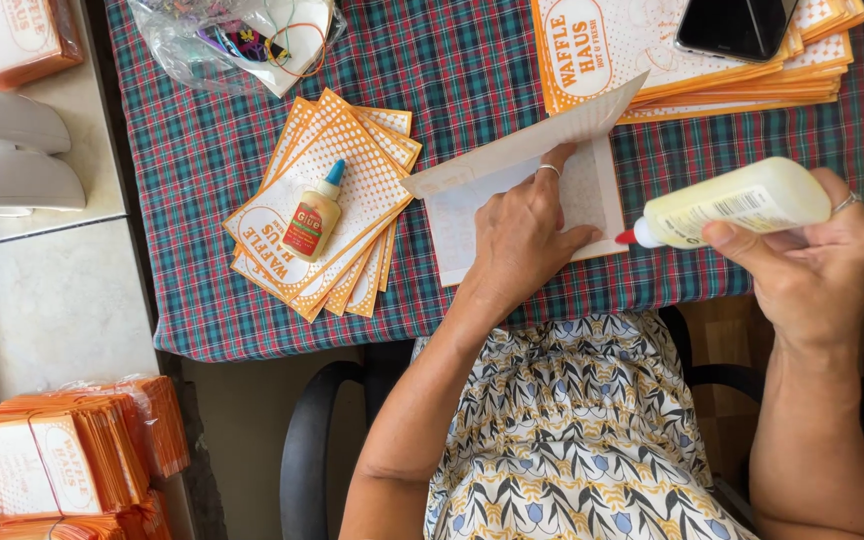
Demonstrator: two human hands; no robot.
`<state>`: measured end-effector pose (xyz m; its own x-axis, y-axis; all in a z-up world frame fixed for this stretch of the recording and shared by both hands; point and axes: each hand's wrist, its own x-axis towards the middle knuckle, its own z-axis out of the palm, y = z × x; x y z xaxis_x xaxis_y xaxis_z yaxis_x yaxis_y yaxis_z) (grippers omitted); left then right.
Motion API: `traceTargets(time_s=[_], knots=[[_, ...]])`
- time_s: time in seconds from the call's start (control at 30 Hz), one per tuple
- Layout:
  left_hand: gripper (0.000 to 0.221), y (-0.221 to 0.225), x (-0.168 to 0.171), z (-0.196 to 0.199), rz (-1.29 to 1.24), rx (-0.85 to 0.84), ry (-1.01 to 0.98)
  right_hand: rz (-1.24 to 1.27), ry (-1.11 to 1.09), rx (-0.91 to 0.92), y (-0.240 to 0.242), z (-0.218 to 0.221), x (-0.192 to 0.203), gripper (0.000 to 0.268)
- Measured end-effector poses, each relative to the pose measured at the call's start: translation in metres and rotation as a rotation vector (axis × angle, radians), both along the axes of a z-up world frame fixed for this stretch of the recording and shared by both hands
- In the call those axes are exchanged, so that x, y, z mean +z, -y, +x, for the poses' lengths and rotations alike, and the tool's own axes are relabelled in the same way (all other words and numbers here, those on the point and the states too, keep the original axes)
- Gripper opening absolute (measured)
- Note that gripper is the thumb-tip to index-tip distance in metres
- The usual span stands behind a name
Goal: The person applies glue to paper envelopes and folds them. By hand, the person takes individual paper envelopes from a stack, applies a line of white glue using a squeeze bottle, and folds the paper to create an envelope, repeating this process for several items.
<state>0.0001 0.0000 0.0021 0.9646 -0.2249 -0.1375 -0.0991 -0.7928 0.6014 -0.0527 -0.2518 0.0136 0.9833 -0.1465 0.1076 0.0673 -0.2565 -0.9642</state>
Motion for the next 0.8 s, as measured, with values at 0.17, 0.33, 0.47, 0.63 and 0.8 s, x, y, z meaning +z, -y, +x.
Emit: traceTargets(time_s=[0.17, 0.33, 0.47, 0.63, 0.8], knots=[[0.094, -0.003, 0.003, 0.0, -0.032, -0.001, -0.012, 0.065, -0.02, -0.082, 0.009, -0.011, -0.009, 0.042], [0.067, -0.015, -0.001, 0.003, -0.189, -0.108, -0.009, 0.018, 0.026, -0.062, 0.011, -0.018, -0.016, 0.042], [0.038, -0.028, 0.003, 0.013, -0.242, -0.156, -0.136, 0.026, 0.037, -0.063, -0.007, -0.024, -0.026, 0.04], [0.065, -0.042, 0.015, 0.027, -0.5, -0.291, -0.304, 0.061, 0.013, -0.006, -0.056, -0.028, -0.022, 0.035], [0.068, -0.049, 0.009, 0.034, -0.721, -0.281, -0.462, 0.101, 0.1, 0.151, -0.099, -0.024, -0.033, 0.03]])
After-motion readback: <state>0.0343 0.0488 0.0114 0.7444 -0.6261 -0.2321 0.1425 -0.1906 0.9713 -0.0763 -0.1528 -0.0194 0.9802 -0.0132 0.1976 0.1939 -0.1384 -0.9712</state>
